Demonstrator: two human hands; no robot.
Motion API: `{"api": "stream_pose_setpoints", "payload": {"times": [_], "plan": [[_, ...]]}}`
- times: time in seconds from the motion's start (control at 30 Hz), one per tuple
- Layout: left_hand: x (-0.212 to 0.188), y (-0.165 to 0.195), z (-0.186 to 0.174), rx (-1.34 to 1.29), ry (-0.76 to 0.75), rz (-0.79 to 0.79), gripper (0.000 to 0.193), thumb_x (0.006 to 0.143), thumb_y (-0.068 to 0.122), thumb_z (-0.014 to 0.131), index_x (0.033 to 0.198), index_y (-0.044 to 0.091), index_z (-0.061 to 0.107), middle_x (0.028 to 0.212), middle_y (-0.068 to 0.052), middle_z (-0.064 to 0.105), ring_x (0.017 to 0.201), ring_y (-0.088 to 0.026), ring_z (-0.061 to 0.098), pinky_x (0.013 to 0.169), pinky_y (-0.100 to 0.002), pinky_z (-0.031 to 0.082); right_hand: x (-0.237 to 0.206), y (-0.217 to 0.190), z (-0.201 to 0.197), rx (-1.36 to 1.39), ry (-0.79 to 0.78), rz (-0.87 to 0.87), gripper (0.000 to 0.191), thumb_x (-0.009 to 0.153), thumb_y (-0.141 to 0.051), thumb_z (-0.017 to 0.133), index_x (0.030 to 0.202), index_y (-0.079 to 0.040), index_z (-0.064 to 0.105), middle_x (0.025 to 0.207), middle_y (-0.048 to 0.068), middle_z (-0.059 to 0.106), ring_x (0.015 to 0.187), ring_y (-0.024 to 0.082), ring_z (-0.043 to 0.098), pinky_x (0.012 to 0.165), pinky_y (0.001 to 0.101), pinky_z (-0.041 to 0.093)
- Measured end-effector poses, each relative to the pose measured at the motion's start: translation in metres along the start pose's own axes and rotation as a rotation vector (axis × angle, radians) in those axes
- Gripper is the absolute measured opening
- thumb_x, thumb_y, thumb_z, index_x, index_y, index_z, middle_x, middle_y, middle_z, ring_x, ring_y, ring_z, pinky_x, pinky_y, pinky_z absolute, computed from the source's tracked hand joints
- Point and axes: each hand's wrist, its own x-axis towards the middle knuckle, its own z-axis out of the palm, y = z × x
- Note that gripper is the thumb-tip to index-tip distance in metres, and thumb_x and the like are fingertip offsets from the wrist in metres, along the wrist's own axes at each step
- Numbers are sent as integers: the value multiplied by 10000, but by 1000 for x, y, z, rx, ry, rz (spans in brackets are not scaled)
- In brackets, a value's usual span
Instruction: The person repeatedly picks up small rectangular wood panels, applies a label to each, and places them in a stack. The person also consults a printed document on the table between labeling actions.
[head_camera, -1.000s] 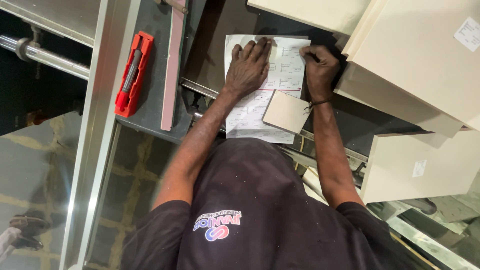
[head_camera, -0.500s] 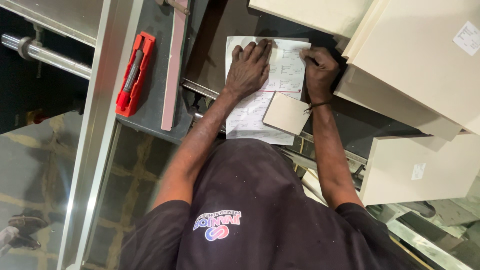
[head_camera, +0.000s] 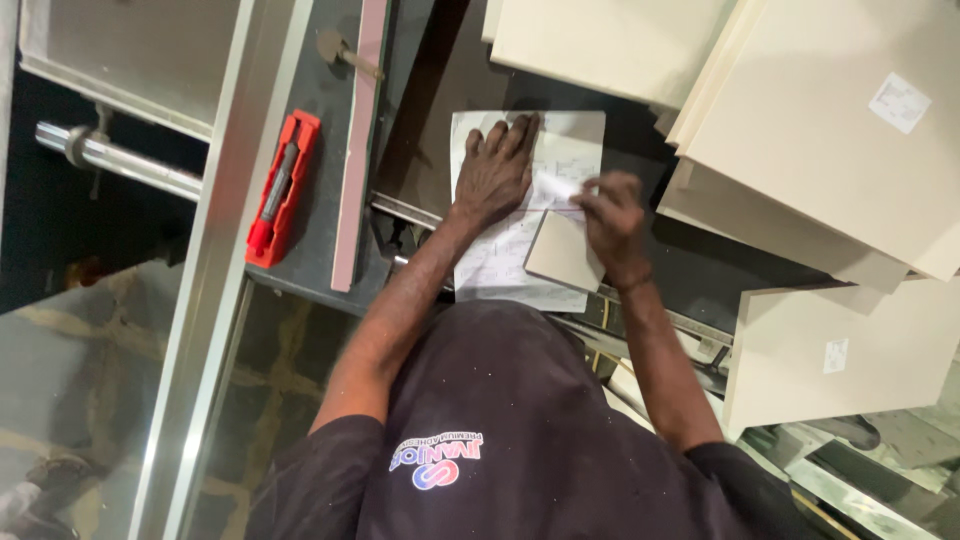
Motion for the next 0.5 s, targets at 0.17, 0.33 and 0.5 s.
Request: {"api": "stream_pose_setpoints", "payload": {"times": [0.17, 0.33, 0.5], "plan": [[27, 20, -27, -319, 403, 85, 504, 841, -14, 579, 1324, 122, 621, 1263, -63, 642, 1196, -264, 597, 1072, -461, 462, -30, -57, -38, 161, 29, 150, 217, 797, 44, 829, 939, -66, 708, 1000, 74, 705, 961, 283, 670, 839, 406, 547], [204, 62, -27, -164, 372, 289, 625, 883, -69, 504, 1503, 0, 476, 1543, -173, 516, 1501, -317, 416, 1285, -439, 271, -53, -89, -48, 233, 121, 549, 198, 832, 89, 760, 986, -31, 727, 1013, 96, 723, 959, 216, 698, 828, 319, 572], [304, 84, -27, 61, -17, 354, 582, 1032, 202, 463, 1542, -37, 314, 1635, -216, 357, 1532, -316, 281, 1289, -451, 153, -48, -89, -34, 328, 256, 726, 170, 831, 76, 779, 957, -30, 739, 990, 73, 736, 937, 185, 690, 799, 296, 568]]}}
